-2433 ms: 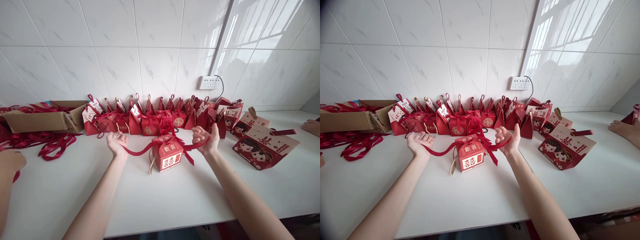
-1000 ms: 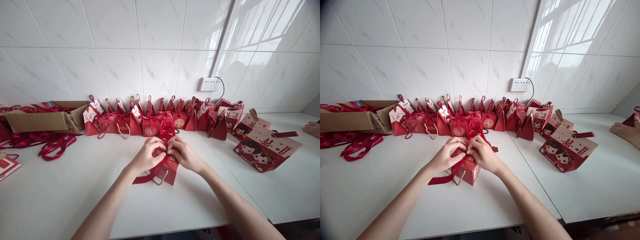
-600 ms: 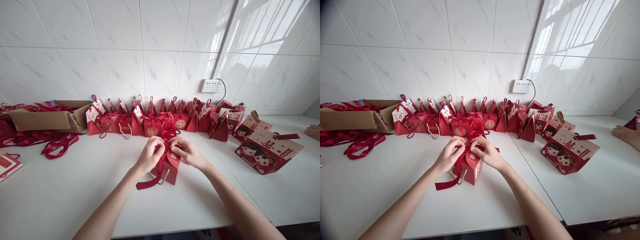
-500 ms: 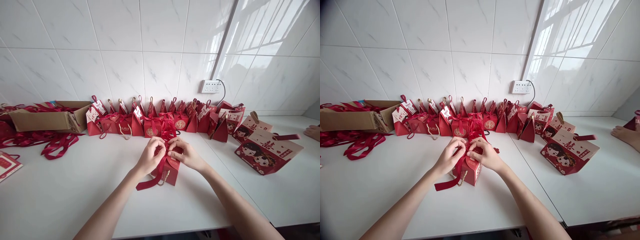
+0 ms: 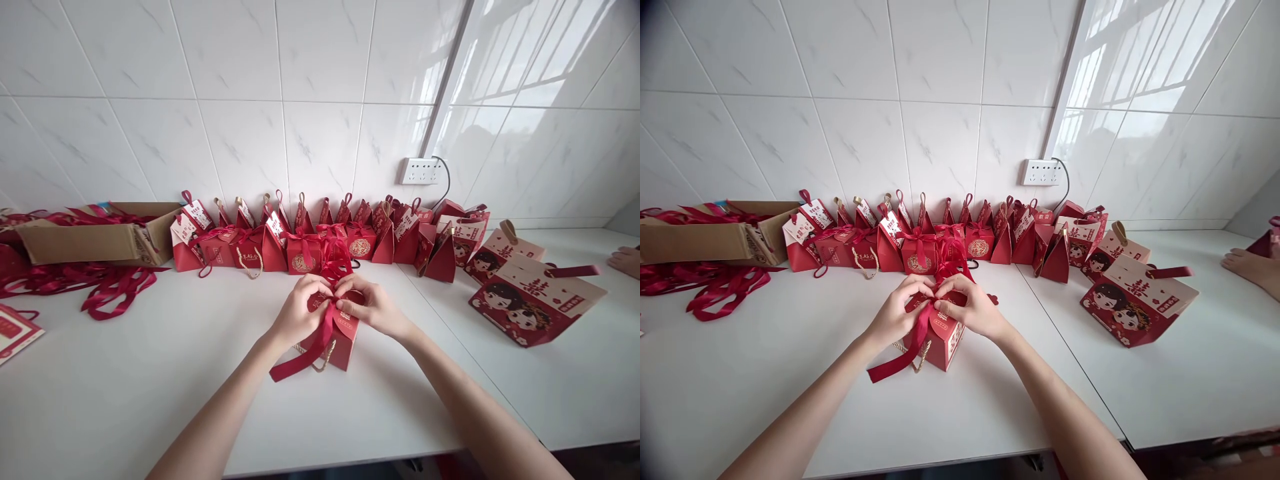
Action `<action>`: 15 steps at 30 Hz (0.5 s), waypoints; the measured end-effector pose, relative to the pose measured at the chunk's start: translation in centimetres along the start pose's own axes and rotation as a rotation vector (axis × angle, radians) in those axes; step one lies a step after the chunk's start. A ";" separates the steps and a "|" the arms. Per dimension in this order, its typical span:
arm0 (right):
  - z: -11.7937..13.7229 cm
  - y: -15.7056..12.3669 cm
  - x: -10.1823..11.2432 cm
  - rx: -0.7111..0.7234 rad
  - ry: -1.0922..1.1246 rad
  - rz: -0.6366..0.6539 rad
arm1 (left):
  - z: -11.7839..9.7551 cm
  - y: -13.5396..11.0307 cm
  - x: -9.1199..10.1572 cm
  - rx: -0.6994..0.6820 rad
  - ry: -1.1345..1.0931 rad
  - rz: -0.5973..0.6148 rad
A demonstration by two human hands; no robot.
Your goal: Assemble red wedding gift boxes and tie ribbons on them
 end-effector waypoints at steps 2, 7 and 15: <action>0.0 0.0 0.0 0.009 -0.043 0.004 | 0.0 0.0 0.0 0.018 -0.032 -0.033; 0.3 -0.1 0.2 -0.034 0.113 0.017 | 0.5 0.2 0.0 0.235 -0.285 -0.053; 0.2 -0.1 0.1 -0.060 0.141 0.032 | 0.1 0.4 0.3 0.239 -0.293 0.033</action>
Point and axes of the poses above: each hand's wrist, its own y-axis towards the middle knuckle, its own x-axis out of the back of the hand, z = x × y, the point moved 3 cm from there along y, towards the middle knuckle, and after that the axes turned 10 degrees about x, right-handed, at the moved point
